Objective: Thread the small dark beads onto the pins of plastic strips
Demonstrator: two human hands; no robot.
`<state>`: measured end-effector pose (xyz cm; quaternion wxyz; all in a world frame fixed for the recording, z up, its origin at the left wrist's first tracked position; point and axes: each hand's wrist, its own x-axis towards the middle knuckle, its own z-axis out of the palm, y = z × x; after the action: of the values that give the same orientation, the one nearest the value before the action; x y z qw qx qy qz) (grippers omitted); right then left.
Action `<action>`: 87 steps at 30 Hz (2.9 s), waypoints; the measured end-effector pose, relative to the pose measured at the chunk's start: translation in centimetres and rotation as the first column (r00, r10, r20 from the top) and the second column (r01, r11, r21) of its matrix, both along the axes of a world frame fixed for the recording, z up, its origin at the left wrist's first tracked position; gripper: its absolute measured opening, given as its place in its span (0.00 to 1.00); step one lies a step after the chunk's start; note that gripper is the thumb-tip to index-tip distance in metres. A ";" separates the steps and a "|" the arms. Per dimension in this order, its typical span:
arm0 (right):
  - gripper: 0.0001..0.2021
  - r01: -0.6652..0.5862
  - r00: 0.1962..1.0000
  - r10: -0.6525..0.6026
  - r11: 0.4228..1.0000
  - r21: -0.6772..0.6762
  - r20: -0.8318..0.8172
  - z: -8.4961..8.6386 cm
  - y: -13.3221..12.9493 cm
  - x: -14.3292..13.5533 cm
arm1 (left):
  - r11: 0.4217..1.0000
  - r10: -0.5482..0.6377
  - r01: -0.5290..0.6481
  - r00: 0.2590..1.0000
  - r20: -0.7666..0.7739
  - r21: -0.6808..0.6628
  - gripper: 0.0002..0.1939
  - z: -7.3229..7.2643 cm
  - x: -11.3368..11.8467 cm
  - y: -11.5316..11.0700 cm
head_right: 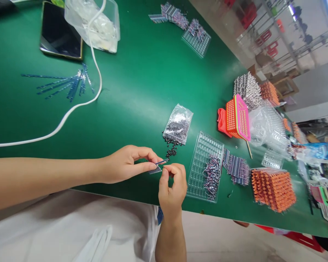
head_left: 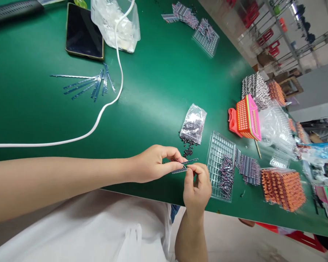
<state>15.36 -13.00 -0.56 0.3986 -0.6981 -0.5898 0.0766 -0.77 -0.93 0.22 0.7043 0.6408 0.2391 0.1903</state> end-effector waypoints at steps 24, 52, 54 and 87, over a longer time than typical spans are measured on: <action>0.10 0.123 0.945 -0.193 0.958 0.259 0.264 -1.8 -0.1 -0.9 | 0.953 0.062 -0.022 0.990 0.125 -0.301 0.06 -0.2 0.2 -1.3; 0.12 0.068 0.944 -0.154 0.957 0.282 0.293 -1.9 0.0 -0.8 | 0.977 0.030 -0.015 0.997 0.068 -0.213 0.08 0.0 0.2 -0.9; 0.10 0.079 0.965 -0.142 0.959 0.270 0.219 -1.8 -0.1 -0.9 | 0.960 0.037 -0.016 0.997 0.070 -0.280 0.07 0.0 0.2 -0.8; 0.05 0.109 0.931 -0.041 0.979 0.170 -0.363 -1.3 -0.3 -1.1 | 0.958 0.042 -0.034 0.999 0.024 -0.285 0.08 0.1 0.4 -0.6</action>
<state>14.27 -13.27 -1.91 0.5658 -0.6540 -0.4847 0.1313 -0.33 -1.56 0.34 0.7887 0.5253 0.2658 0.1770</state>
